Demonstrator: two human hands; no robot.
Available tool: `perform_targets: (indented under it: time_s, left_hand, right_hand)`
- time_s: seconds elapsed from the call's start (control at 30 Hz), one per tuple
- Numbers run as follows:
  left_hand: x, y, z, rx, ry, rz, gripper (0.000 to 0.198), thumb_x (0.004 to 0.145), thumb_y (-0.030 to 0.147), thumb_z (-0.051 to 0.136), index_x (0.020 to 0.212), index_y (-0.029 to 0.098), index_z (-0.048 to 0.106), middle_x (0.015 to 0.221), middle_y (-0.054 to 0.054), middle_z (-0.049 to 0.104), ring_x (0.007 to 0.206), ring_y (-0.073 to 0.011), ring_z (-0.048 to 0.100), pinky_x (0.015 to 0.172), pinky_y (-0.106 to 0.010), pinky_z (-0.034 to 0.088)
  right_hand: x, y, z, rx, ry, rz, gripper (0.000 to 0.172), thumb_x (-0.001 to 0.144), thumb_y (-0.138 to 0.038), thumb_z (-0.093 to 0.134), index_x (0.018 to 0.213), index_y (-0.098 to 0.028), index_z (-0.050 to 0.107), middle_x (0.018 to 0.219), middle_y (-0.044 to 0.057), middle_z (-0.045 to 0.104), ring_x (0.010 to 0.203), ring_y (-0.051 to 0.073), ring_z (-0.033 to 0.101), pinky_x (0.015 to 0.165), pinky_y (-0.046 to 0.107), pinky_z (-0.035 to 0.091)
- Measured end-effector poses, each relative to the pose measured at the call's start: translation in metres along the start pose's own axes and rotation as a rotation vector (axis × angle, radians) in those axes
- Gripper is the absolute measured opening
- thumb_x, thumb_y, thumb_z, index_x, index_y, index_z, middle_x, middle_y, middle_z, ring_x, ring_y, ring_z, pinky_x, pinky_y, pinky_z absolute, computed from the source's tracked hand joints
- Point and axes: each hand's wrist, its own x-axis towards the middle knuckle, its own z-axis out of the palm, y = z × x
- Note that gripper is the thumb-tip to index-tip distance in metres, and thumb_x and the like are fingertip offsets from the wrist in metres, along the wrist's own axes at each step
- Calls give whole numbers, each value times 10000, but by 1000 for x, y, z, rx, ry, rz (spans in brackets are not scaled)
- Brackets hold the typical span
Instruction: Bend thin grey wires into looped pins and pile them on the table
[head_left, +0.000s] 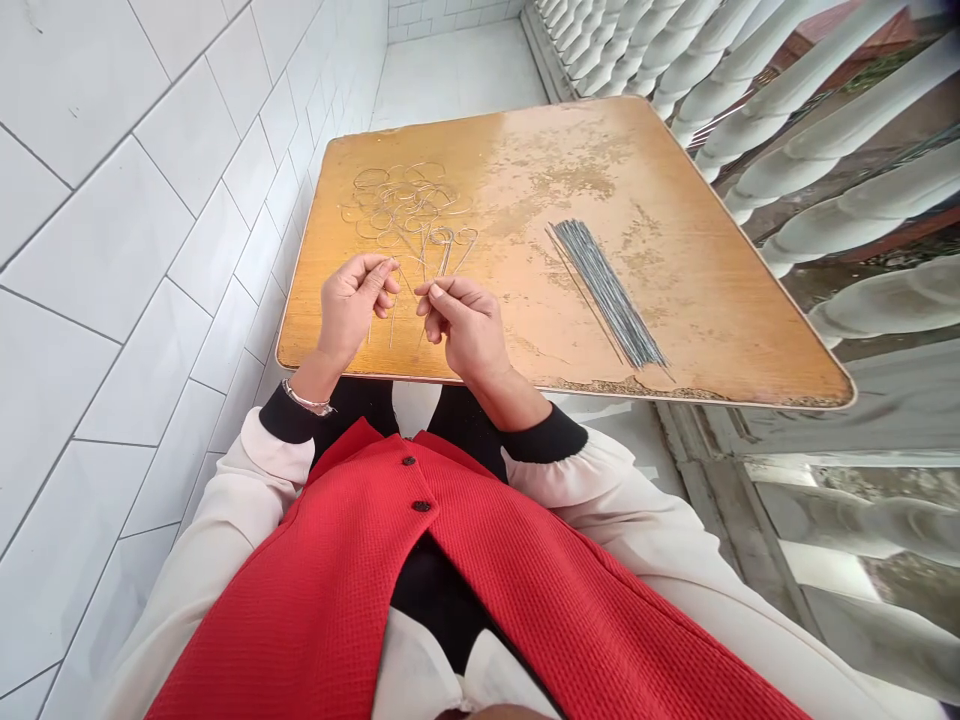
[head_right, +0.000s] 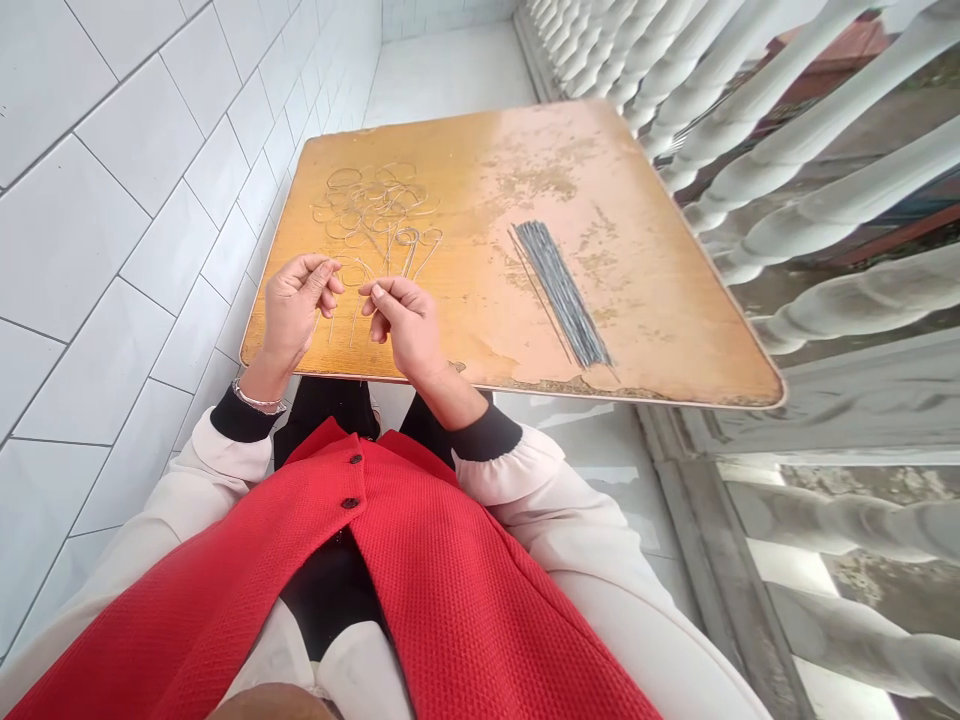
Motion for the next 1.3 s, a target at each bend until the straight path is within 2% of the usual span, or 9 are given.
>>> perform_targets:
  time_s: [0.17,0.37,0.63,0.83,0.97,1.13,1.3]
  left_hand:
    - [-2,3,5,-182,17,-123,173,963,264,652,818,171,662,617,65,604,477,-10,501,475,-152,372]
    - [-7,4,6,-241,-14,-236,183,976,286,640,838,165,644,645,65,614,494,1,507,497,-138,390]
    - [-7,-3,7,-250,-11,-282,211,1018,226,547,823,178,612,676,57,624,515,-5,517,522,-141,430]
    - [-8,2,-13,-110,-84,-201,22,944,207,664,938,186,666,746,40,698,552,-20,566,561,-165,454]
    - [-8,7,-20,-80,-126,-177,92,943,235,672,879,171,659,676,47,667,512,-22,556,504,-159,424]
    - [-15,2,-14,-134,-167,-222,157,963,223,637,814,173,636,601,62,630,468,-26,539,461,-155,405]
    - [-25,-14,-5,-224,-216,-264,141,959,226,639,828,176,651,645,51,667,507,-34,595,496,-154,449]
  right_hand:
    - [-1,2,4,64,17,39,278,745,-447,785,812,-188,712,634,-38,602,392,40,431,379,210,285]
    - [-4,6,5,101,39,76,269,726,-413,796,858,-192,720,622,-47,608,388,35,409,391,207,265]
    - [-4,7,6,24,77,89,249,797,-428,737,910,-208,702,660,-46,593,416,43,388,413,219,300]
    - [-4,3,-1,-42,23,138,230,779,-393,763,854,-179,722,614,-42,586,392,38,378,394,213,290]
    - [-5,3,-2,-73,11,95,257,793,-424,764,850,-176,726,610,-40,581,392,38,374,390,213,281]
    - [-4,7,1,-72,94,55,279,827,-462,736,870,-188,713,637,-40,578,408,37,370,397,207,292]
    - [-3,11,-1,-53,163,28,269,868,-468,711,890,-199,701,660,-39,580,419,41,399,415,201,341]
